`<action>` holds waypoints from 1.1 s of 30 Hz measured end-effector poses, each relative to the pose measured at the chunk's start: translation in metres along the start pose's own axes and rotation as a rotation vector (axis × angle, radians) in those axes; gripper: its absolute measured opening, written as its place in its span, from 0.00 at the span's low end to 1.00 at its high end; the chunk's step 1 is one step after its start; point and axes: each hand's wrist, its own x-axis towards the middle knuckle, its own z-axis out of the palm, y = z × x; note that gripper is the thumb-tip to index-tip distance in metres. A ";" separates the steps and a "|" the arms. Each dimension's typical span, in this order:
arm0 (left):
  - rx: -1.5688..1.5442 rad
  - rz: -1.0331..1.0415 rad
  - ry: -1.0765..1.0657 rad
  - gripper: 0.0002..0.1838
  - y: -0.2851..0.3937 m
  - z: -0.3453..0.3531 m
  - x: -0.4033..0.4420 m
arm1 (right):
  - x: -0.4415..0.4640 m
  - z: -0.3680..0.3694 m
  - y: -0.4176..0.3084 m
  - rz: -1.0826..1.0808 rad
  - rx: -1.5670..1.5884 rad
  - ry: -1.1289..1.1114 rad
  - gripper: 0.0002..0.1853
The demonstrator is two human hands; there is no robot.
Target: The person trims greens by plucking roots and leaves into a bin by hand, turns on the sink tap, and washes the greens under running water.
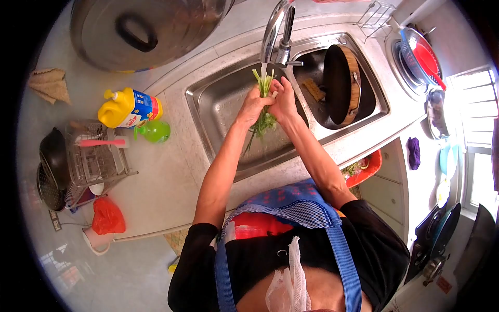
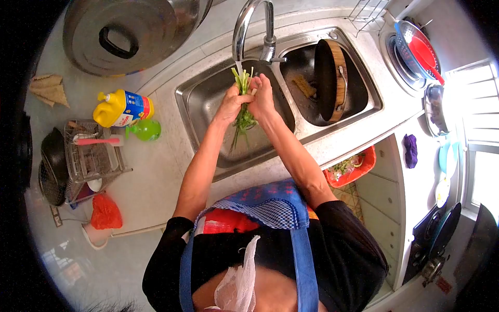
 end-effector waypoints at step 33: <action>-0.284 -0.090 -0.124 0.16 0.015 -0.017 -0.018 | -0.023 0.022 -0.053 -0.061 -0.702 -0.322 0.19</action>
